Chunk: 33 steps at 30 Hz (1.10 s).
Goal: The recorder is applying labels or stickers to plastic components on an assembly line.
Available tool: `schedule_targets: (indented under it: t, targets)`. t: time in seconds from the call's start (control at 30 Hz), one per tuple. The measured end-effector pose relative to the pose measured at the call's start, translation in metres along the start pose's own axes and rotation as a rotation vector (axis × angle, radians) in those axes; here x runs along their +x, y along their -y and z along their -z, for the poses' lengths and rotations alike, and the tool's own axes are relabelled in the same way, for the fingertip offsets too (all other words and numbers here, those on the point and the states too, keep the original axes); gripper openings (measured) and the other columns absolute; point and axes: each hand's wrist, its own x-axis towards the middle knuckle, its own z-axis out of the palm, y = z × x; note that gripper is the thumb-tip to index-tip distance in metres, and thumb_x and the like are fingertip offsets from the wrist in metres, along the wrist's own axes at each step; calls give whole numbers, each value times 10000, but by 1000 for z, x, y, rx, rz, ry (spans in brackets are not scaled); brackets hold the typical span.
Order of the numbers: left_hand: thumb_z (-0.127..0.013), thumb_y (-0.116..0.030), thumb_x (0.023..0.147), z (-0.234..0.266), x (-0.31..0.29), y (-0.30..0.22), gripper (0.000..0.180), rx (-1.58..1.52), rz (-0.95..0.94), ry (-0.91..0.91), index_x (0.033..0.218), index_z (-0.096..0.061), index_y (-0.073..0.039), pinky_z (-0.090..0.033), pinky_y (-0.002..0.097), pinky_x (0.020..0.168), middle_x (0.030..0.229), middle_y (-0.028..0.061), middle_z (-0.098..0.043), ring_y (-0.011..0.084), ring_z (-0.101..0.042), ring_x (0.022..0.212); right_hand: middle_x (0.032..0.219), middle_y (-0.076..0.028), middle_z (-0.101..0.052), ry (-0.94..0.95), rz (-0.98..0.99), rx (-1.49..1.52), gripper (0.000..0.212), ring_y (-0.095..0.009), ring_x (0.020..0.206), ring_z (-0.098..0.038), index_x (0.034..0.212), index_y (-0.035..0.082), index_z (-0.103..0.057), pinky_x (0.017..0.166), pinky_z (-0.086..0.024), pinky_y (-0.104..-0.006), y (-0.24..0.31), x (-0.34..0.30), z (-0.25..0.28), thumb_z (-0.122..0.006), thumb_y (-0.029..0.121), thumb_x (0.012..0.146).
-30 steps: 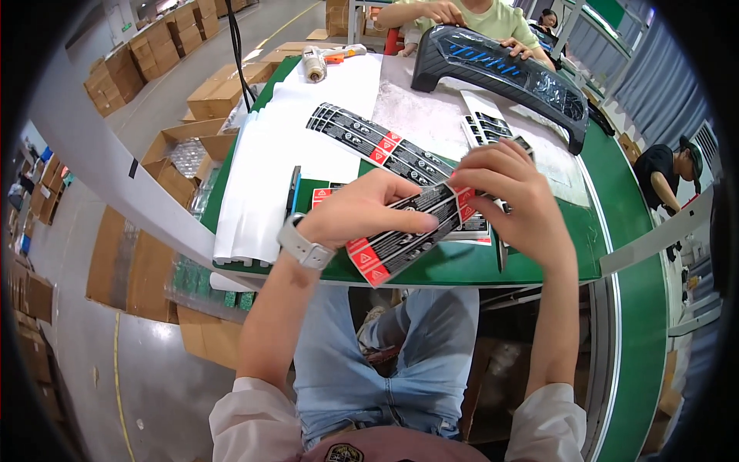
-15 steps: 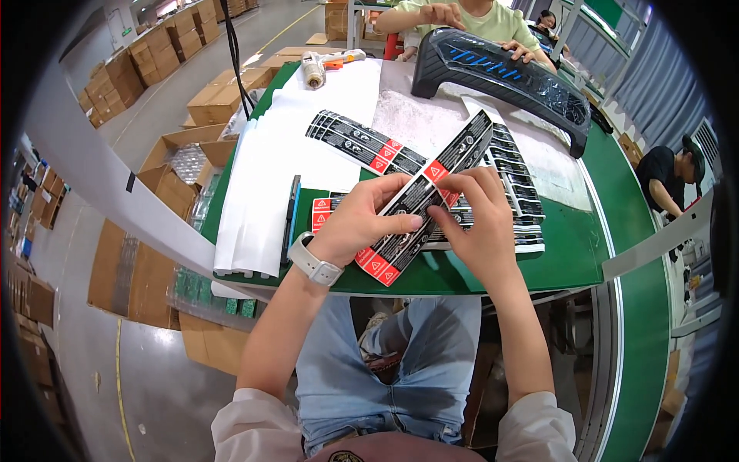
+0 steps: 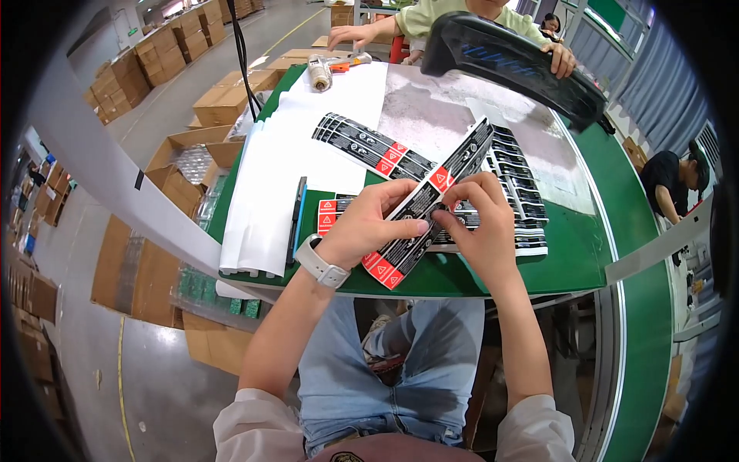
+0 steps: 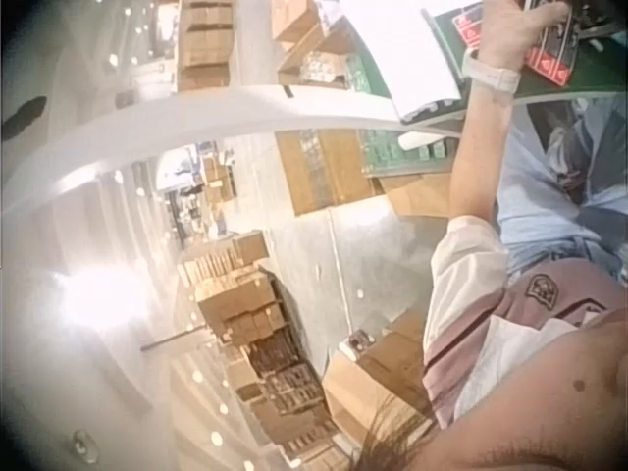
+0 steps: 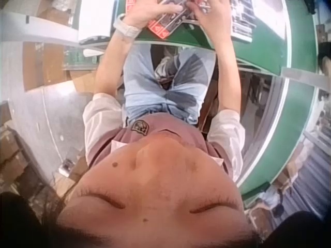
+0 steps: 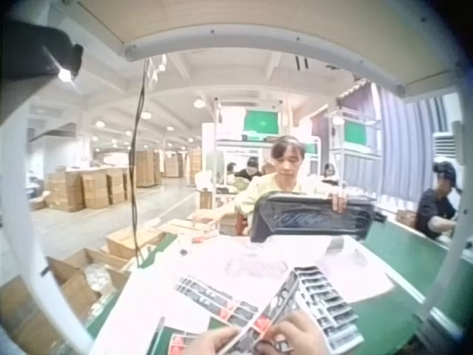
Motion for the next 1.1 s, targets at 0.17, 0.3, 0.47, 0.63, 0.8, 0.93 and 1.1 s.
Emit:
schedule_targets:
  t: [0.17, 0.3, 0.47, 0.63, 0.8, 0.93, 1.1]
  targets:
    - [-750, -107, 826, 0, -4, -2, 424, -46, -17, -19, 1199, -588, 15, -505, 238, 821, 1033, 21, -654, 68, -603, 927, 895, -91, -580, -51, 10, -27, 319, -247, 821, -600, 995, 40, -655, 679, -498, -355, 7, -2, -7, -774, 5, 701]
    - [-703, -112, 878, 1, -8, -4, 361, -55, -10, -78, 1198, -597, 18, -503, 240, 817, 1018, 23, -661, 72, -604, 928, 931, -97, -607, -59, 144, -142, 382, -269, 831, -611, 1107, 37, -663, 682, -504, -367, 5, -8, -12, -758, 31, 737]
    - [-657, -132, 920, -4, 6, 8, 282, 17, 13, -147, 1159, -632, 14, -478, 238, 808, 1003, 21, -666, 78, -596, 904, 914, -97, -618, -185, 212, -188, 304, -280, 815, -621, 983, 52, -679, 691, -509, -388, -9, -23, -8, -754, 19, 690]
    - [-649, -81, 886, 13, -1, 13, 287, 173, 12, -166, 1143, -621, 42, -473, 244, 792, 1003, 42, -669, 98, -598, 881, 922, -97, -583, -288, 214, -69, 198, -286, 850, -602, 828, 37, -617, 730, -497, -394, 5, -38, -5, -751, 72, 688]
    - [-610, -83, 945, 20, 6, 21, 190, 333, -46, -164, 1092, -606, 37, -460, 220, 768, 972, 39, -664, 79, -585, 841, 889, -84, -536, -208, 240, -132, 128, -276, 901, -565, 796, 68, -611, 792, -459, -411, 23, -93, 51, -723, 68, 734]
    - [-599, -114, 967, 29, 16, 30, 232, 588, -142, -247, 1136, -581, 44, -459, 237, 802, 997, 64, -654, 100, -585, 887, 918, -69, -579, -459, -264, -299, 63, -224, 885, -564, 862, 92, -630, 797, -460, -334, 15, -173, 168, -686, 106, 837]
    - [-631, -262, 955, 35, 12, 28, 433, 991, -265, -511, 1318, -523, -53, -476, 296, 820, 1115, 97, -629, 166, -588, 975, 1251, -157, -521, -655, -704, -1272, 735, -248, 928, -644, 1527, 184, -245, 806, -534, -391, 14, -343, 394, -645, 187, 910]
